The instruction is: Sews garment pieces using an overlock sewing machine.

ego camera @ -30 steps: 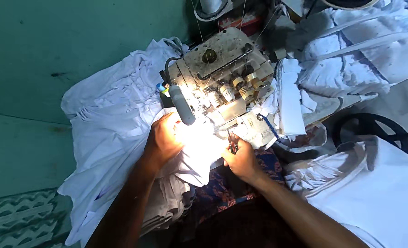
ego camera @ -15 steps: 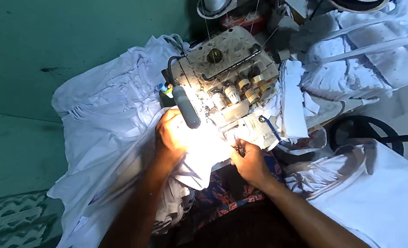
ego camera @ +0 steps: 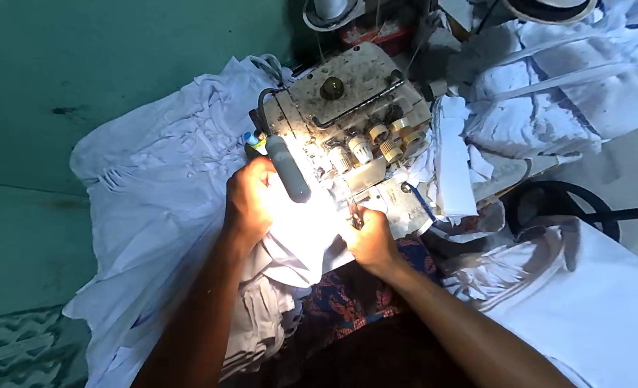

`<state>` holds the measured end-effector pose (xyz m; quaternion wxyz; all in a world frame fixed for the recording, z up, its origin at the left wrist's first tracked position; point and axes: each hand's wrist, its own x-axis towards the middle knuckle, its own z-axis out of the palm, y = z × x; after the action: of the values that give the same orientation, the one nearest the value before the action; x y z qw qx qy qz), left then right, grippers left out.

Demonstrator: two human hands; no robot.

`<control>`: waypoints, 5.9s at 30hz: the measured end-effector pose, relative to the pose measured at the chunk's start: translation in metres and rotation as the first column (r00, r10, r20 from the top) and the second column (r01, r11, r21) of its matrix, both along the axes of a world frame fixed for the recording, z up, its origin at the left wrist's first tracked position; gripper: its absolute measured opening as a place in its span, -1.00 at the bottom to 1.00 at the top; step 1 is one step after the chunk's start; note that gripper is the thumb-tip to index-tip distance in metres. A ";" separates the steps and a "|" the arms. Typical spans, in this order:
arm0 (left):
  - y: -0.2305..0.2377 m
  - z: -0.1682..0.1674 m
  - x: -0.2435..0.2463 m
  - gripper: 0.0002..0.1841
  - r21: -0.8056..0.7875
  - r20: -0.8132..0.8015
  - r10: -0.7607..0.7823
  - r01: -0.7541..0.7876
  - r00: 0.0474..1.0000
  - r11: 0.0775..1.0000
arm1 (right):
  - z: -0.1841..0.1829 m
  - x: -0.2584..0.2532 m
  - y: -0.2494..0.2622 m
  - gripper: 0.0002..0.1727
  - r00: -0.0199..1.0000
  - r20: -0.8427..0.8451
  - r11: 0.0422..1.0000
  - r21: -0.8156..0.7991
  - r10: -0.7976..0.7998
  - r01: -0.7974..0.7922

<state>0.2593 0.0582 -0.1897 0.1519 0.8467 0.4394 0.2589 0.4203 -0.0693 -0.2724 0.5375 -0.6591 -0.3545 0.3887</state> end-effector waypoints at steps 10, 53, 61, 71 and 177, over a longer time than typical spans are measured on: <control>-0.078 0.008 -0.018 -0.88 -0.799 0.527 0.380 0.290 0.760 0.527 | 0.037 0.000 -0.014 -0.57 0.889 -0.240 0.916 0.202 0.391 -0.348; -0.148 -0.012 0.006 -0.95 -0.453 0.776 0.219 0.280 0.592 0.846 | 0.043 0.006 -0.100 -0.73 0.972 0.085 0.854 0.467 0.217 -0.231; -0.169 0.016 0.000 -0.60 -0.128 0.707 -0.266 0.489 0.655 0.863 | 0.061 0.007 -0.102 -0.67 0.859 -0.379 0.847 0.521 0.345 -0.109; -0.057 -0.022 -0.051 -0.54 0.195 -0.443 -0.139 0.247 0.885 0.949 | 0.063 0.009 -0.118 -0.90 0.892 -0.310 0.869 0.469 0.329 -0.157; -0.023 0.083 -0.037 -0.60 0.076 -0.405 -0.386 0.452 0.829 0.889 | 0.002 0.018 -0.003 -0.61 0.932 0.180 0.844 0.396 0.314 -0.360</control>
<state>0.2220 0.0355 -0.1065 0.0450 0.9659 0.2397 0.0868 0.4385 -0.0726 -0.2704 0.5705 -0.4743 -0.5690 0.3547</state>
